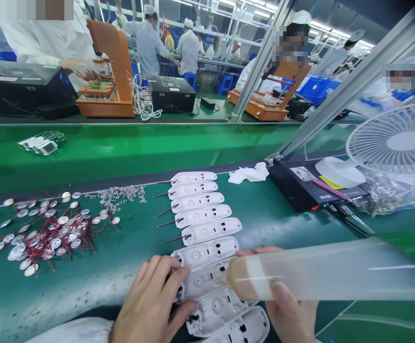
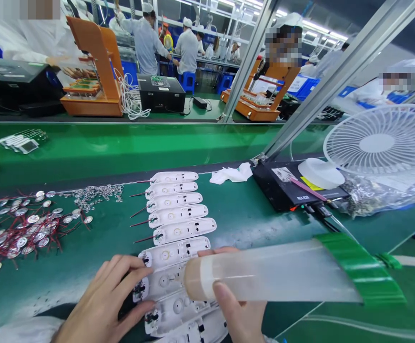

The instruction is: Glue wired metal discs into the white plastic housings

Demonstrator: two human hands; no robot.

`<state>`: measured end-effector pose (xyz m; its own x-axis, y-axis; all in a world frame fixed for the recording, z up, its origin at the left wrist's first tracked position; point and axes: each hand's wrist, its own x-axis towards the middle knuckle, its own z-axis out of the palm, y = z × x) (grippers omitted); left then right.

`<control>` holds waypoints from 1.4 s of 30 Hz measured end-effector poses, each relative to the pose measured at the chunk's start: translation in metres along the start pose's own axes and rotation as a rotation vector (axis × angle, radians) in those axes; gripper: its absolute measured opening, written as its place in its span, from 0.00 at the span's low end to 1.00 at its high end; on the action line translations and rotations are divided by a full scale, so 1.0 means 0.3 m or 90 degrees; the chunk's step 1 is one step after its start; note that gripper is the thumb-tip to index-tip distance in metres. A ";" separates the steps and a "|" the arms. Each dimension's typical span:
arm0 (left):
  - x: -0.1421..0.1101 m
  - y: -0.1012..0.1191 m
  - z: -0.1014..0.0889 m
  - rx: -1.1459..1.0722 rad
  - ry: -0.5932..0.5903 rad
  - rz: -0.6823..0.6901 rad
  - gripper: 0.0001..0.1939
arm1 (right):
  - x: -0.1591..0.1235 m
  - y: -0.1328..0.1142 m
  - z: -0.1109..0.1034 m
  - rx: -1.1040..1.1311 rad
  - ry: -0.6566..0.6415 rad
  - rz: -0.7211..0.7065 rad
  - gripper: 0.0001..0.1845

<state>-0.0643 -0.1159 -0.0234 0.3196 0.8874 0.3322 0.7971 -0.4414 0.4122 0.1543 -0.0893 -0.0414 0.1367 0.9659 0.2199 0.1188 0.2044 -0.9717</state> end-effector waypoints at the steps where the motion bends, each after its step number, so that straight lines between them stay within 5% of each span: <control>1: -0.002 -0.001 0.006 -0.002 0.001 -0.001 0.19 | -0.009 0.000 0.007 0.013 -0.014 0.007 0.21; 10: 0.006 0.008 0.005 0.006 0.009 0.000 0.24 | -0.018 0.008 0.046 -0.066 -0.066 -0.095 0.17; 26: 0.006 0.015 0.009 -0.004 0.016 -0.018 0.24 | -0.009 -0.026 0.043 -0.133 -0.147 -0.109 0.16; 36: 0.010 0.017 0.007 -0.006 0.012 -0.010 0.25 | 0.007 -0.014 0.033 -0.242 -0.066 -0.167 0.14; 42: 0.008 0.018 0.009 -0.006 0.014 -0.012 0.25 | 0.020 -0.043 0.049 -0.253 -0.085 -0.198 0.12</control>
<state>-0.0580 -0.1158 -0.0226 0.2929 0.8924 0.3431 0.7976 -0.4260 0.4270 0.1392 -0.0838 -0.0289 -0.0874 0.8864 0.4547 0.5019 0.4335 -0.7485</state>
